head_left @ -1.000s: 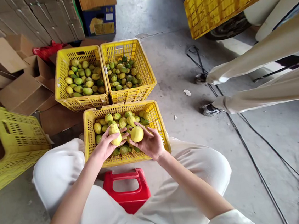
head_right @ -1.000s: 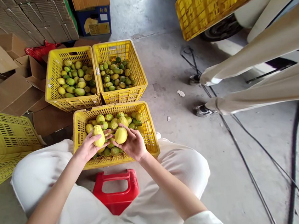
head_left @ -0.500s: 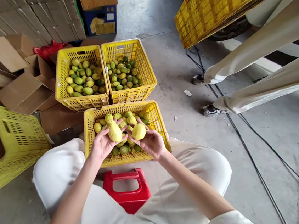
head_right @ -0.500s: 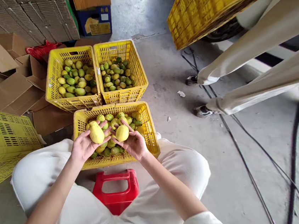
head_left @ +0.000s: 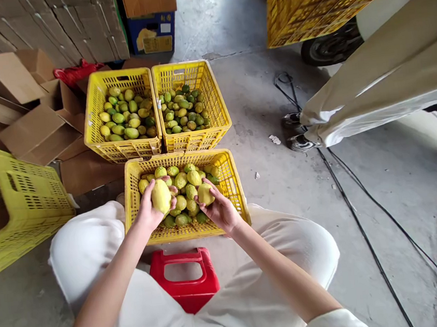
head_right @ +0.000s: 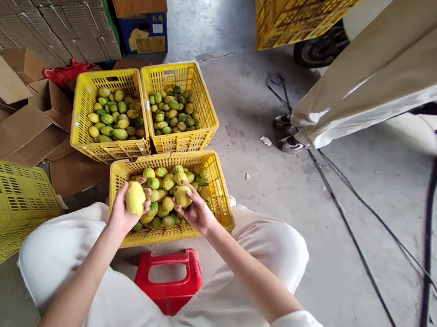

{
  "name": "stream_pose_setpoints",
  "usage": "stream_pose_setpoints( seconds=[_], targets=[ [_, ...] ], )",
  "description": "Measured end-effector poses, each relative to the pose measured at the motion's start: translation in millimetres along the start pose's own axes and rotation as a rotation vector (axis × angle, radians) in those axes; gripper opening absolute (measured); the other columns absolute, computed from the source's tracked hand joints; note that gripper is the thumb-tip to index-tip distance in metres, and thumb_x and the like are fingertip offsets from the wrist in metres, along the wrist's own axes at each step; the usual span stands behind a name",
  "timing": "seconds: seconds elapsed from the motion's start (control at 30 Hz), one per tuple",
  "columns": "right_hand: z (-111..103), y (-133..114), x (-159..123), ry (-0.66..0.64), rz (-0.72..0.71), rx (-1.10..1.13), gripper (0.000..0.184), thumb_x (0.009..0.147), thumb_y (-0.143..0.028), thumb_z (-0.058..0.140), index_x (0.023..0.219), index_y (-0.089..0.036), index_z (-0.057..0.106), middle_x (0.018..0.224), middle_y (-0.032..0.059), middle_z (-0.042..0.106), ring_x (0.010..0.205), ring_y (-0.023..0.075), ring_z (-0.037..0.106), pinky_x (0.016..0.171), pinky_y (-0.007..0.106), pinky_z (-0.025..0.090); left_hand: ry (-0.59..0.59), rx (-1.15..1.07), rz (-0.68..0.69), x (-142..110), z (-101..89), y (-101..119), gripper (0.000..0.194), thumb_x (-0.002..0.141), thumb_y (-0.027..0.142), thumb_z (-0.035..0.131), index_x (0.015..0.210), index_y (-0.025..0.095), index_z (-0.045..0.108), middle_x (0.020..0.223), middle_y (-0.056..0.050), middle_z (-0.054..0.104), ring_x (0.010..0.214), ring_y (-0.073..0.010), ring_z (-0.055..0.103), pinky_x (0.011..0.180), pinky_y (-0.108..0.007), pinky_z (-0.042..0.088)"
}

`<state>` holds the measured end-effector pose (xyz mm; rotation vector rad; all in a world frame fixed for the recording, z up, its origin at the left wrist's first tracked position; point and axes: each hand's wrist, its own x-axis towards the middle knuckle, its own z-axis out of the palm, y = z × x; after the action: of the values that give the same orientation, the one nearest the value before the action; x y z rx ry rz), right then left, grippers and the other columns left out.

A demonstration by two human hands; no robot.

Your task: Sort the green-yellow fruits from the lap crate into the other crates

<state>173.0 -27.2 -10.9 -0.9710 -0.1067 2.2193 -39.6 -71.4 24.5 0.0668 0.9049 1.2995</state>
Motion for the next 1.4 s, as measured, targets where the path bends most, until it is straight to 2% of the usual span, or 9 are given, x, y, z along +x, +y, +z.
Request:
stream_pose_setpoints(
  seconds=[0.13,0.27,0.53,0.63,0.73,1.0,1.13,1.27,1.4],
  targets=[
    [-13.4,7.6,8.3,0.211,0.062,0.021,0.035,0.087,-0.017,0.066,0.121,-0.024,0.063,0.106,0.0074,0.075,0.094,0.0221,0.077,0.068,0.027,0.067,0.181,-0.132,-0.092,-1.0,6.6,4.9,0.026,0.093,0.031,0.051,0.106,0.013,0.066,0.084,-0.009,0.072,0.072,-0.0225,0.073,0.061,-0.035,0.062],
    [-16.9,9.3,37.5,0.366,0.092,-0.001,0.03,0.081,-0.011,0.062,0.11,-0.019,0.059,0.1,0.0122,0.072,0.097,0.0285,0.077,0.072,0.041,0.07,0.343,-0.128,-0.168,0.4,5.3,3.4,0.023,0.099,0.024,0.047,0.099,0.013,0.066,0.08,-0.008,0.071,0.067,-0.019,0.072,0.058,-0.03,0.061],
    [84.4,-62.7,168.3,0.284,-0.235,-0.131,0.014,0.102,-0.027,0.039,0.108,-0.025,0.051,0.107,0.0089,0.07,0.1,0.0177,0.076,0.087,0.035,0.067,0.456,-0.171,-0.13,1.2,-3.5,8.0,0.019,0.102,0.024,0.049,0.09,0.017,0.062,0.07,-0.003,0.067,0.057,-0.0151,0.066,0.051,-0.025,0.058],
    [93.8,-72.7,190.2,0.303,-0.373,-0.264,0.017,0.104,-0.03,0.033,0.108,-0.027,0.049,0.119,0.0059,0.067,0.107,0.0118,0.075,0.093,0.03,0.063,0.453,-0.187,-0.111,-0.9,-1.9,12.7,0.022,0.103,0.026,0.047,0.091,0.016,0.062,0.07,-0.003,0.066,0.056,-0.0143,0.065,0.049,-0.024,0.057],
    [57.8,-45.6,173.6,0.37,-0.383,-0.526,0.016,0.1,-0.031,0.04,0.107,-0.027,0.053,0.126,0.0069,0.067,0.112,0.0143,0.073,0.097,0.032,0.06,0.432,-0.194,-0.099,-1.1,-1.2,13.8,0.025,0.105,0.027,0.046,0.09,0.016,0.062,0.071,-0.003,0.065,0.053,-0.0126,0.063,0.046,-0.022,0.054],
    [-90.0,88.2,41.7,0.498,-0.228,-1.476,0.005,0.081,-0.019,0.067,0.077,-0.02,0.064,0.095,0.0136,0.075,0.108,0.0328,0.07,0.101,0.043,0.049,0.453,-0.2,-0.128,0.5,-15.4,8.3,0.017,0.102,0.03,0.049,0.096,0.018,0.06,0.079,-0.005,0.064,0.061,-0.0152,0.066,0.054,-0.025,0.057],
    [-108.4,107.8,30.9,0.432,-0.292,-1.798,0.015,0.095,-0.021,0.057,0.098,-0.019,0.072,0.114,0.0143,0.076,0.115,0.0291,0.068,0.099,0.037,0.046,0.456,-0.271,-0.038,24.7,-8.5,41.4,0.024,0.101,0.029,0.04,0.114,0.022,0.059,0.097,-0.009,0.068,0.083,-0.0212,0.071,0.07,-0.036,0.064],
    [-110.4,108.0,38.3,0.413,-0.345,-1.982,0.022,0.101,-0.025,0.054,0.109,-0.017,0.073,0.116,0.0142,0.075,0.113,0.0272,0.069,0.093,0.033,0.047,0.42,-0.164,0.208,75.5,10.9,107.2,0.05,0.104,0.047,0.019,0.139,0.029,0.049,0.143,-0.011,0.058,0.122,-0.0232,0.066,0.086,-0.038,0.061],
    [-112.5,110.2,39.6,0.431,-0.373,-2.065,0.023,0.102,-0.028,0.055,0.111,-0.016,0.073,0.11,0.0128,0.076,0.107,0.0252,0.069,0.087,0.03,0.047,0.246,0.109,0.458,109.6,14.6,164.6,0.085,0.096,0.072,0.002,0.158,0.019,0.025,0.161,-0.023,0.04,0.142,-0.0367,0.051,0.107,-0.062,0.047]
  ],
)
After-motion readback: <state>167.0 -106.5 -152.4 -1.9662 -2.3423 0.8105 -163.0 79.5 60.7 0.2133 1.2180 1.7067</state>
